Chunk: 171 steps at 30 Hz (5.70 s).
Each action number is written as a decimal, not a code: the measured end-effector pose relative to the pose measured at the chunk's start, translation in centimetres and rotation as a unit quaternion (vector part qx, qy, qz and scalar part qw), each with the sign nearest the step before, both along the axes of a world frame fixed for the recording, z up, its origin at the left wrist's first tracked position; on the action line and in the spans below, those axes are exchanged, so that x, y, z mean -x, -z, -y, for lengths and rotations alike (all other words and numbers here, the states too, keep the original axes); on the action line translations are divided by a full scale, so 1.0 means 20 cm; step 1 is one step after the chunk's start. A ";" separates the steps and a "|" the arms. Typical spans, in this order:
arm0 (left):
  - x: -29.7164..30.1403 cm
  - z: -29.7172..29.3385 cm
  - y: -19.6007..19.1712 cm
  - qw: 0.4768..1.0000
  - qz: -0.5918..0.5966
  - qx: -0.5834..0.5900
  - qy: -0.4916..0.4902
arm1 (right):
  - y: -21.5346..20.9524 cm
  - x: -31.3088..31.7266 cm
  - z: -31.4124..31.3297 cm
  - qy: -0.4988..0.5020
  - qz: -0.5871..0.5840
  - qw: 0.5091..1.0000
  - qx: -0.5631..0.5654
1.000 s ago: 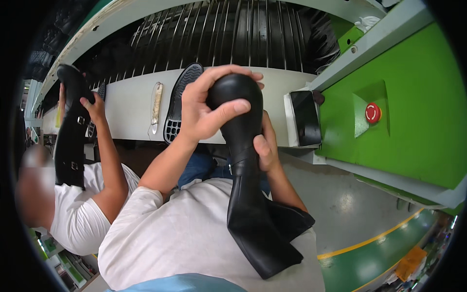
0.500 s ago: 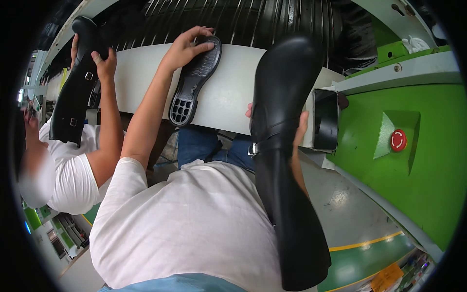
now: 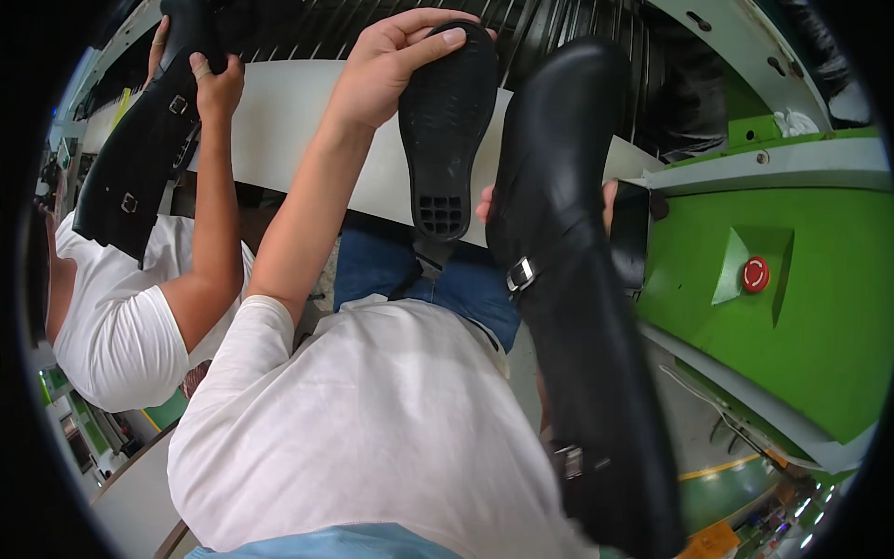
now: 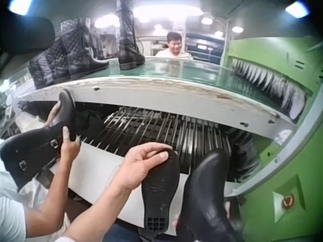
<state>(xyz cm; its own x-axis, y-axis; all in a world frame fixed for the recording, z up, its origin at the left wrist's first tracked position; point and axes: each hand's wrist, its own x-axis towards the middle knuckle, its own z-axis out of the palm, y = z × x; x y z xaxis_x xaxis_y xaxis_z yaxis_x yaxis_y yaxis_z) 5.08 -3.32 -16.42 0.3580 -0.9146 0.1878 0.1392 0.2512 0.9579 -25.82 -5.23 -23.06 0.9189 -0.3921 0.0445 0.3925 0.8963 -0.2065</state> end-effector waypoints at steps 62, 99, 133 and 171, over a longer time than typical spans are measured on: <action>0.24 -0.44 -0.24 0.981 0.108 0.160 0.031 | 0.05 -0.17 -0.51 0.177 -0.248 0.878 0.369; 0.12 -0.75 -0.19 0.993 -0.013 0.110 0.032 | 0.11 0.01 -0.35 0.463 -0.336 0.452 0.684; 0.10 -1.29 0.44 0.987 -0.050 -0.062 0.141 | -0.29 0.25 0.08 -0.014 -0.526 0.697 0.486; 0.34 -1.00 0.57 0.972 0.168 0.117 -0.117 | -0.47 -0.43 -0.27 -0.011 -0.365 0.412 0.834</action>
